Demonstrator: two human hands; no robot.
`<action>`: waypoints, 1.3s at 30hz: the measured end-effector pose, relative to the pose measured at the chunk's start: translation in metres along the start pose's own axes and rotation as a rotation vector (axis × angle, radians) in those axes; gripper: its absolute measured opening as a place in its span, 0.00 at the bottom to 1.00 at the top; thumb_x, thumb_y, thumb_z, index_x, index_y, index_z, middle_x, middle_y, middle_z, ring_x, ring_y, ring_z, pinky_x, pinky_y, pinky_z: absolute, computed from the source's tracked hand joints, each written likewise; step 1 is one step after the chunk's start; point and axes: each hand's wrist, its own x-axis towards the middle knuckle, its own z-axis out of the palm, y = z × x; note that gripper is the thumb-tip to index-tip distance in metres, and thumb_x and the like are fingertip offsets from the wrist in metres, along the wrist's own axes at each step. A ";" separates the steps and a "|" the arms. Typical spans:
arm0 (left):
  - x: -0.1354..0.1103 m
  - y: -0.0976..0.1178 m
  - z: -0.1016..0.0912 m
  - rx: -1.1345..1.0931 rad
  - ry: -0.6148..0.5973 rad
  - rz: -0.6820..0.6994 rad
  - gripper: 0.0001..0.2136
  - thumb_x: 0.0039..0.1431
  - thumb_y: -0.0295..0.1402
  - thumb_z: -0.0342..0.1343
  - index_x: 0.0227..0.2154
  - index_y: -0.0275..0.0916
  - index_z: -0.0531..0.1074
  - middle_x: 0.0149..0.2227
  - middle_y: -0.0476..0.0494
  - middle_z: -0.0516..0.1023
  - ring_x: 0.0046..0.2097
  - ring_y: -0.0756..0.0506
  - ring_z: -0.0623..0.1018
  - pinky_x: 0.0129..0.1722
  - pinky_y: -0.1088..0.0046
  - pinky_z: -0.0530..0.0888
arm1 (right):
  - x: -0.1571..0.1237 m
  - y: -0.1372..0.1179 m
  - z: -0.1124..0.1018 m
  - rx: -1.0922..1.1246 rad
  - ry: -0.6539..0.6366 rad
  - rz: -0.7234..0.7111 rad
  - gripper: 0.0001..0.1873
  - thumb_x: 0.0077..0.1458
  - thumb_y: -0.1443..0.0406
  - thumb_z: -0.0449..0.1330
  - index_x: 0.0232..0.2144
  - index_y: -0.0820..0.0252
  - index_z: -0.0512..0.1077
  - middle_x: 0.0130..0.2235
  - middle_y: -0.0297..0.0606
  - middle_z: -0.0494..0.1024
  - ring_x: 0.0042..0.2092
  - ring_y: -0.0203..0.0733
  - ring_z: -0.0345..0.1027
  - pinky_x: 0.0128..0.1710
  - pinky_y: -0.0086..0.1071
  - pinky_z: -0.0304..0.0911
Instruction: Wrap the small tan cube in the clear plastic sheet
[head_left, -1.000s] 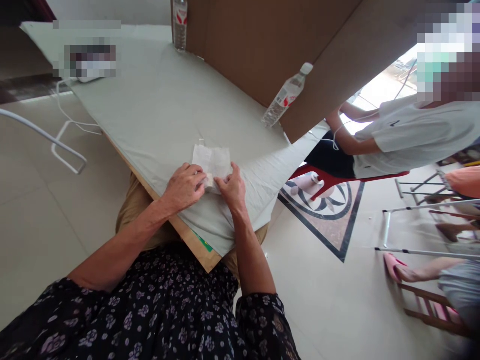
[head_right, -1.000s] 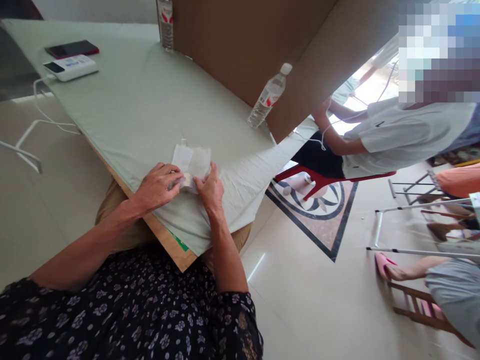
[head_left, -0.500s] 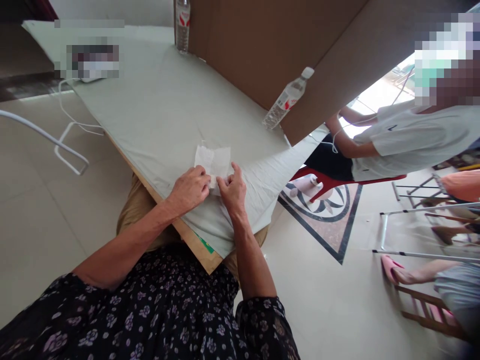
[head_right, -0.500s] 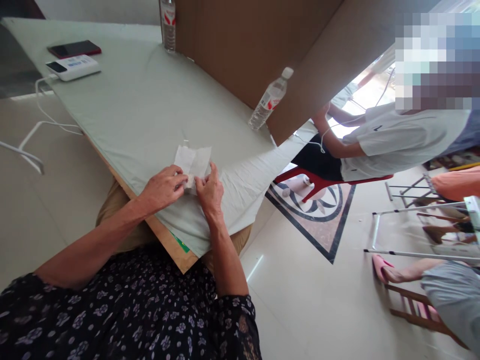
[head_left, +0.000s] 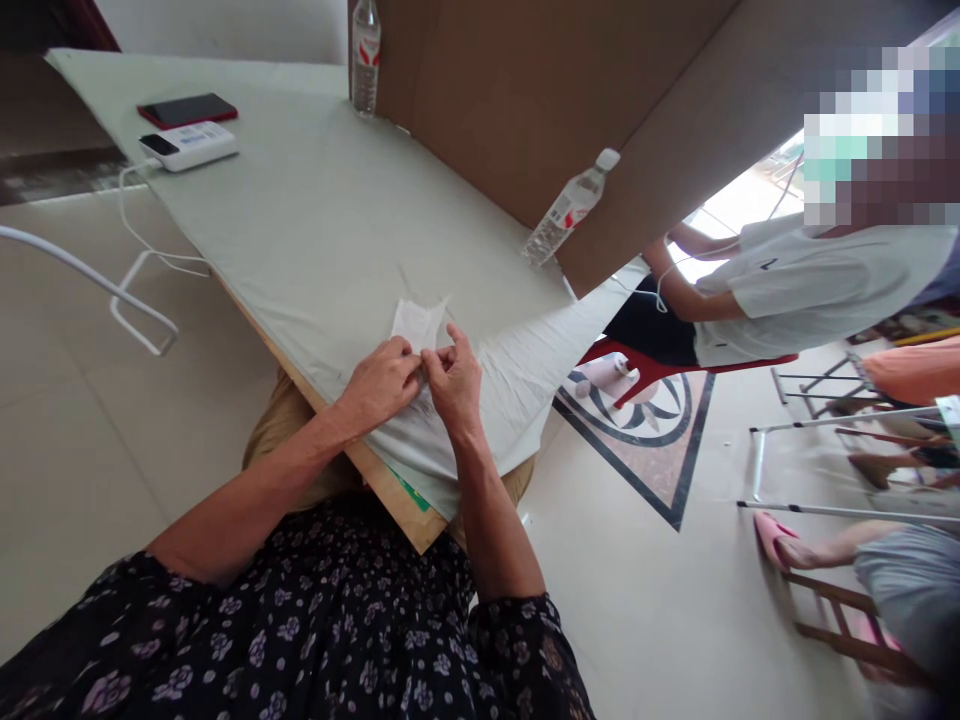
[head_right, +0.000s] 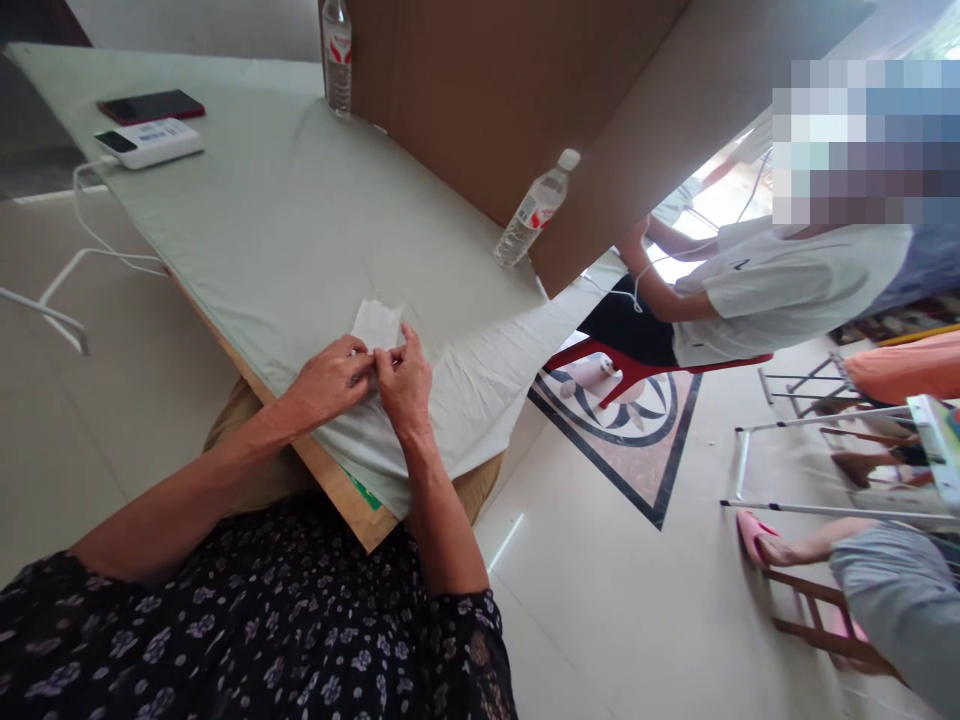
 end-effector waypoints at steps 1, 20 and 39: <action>0.000 -0.001 0.001 -0.023 0.008 0.003 0.11 0.67 0.28 0.52 0.44 0.37 0.79 0.48 0.36 0.78 0.49 0.40 0.78 0.51 0.65 0.77 | -0.001 -0.001 0.000 -0.003 -0.002 0.000 0.32 0.60 0.62 0.60 0.65 0.62 0.67 0.32 0.33 0.82 0.34 0.40 0.75 0.41 0.35 0.70; -0.009 -0.015 0.015 -0.442 0.221 -0.066 0.22 0.57 0.27 0.57 0.56 0.36 0.73 0.47 0.41 0.78 0.38 0.47 0.76 0.45 0.67 0.78 | -0.013 -0.010 -0.031 -0.164 -0.421 -0.283 0.30 0.65 0.70 0.51 0.67 0.59 0.63 0.55 0.45 0.83 0.45 0.42 0.79 0.51 0.40 0.73; 0.004 -0.004 0.017 -0.468 0.271 -0.220 0.07 0.52 0.24 0.61 0.33 0.40 0.70 0.36 0.50 0.69 0.33 0.49 0.69 0.40 0.69 0.73 | 0.027 0.017 -0.044 0.194 -0.278 0.110 0.32 0.56 0.63 0.61 0.62 0.63 0.67 0.47 0.44 0.84 0.30 0.32 0.73 0.28 0.28 0.69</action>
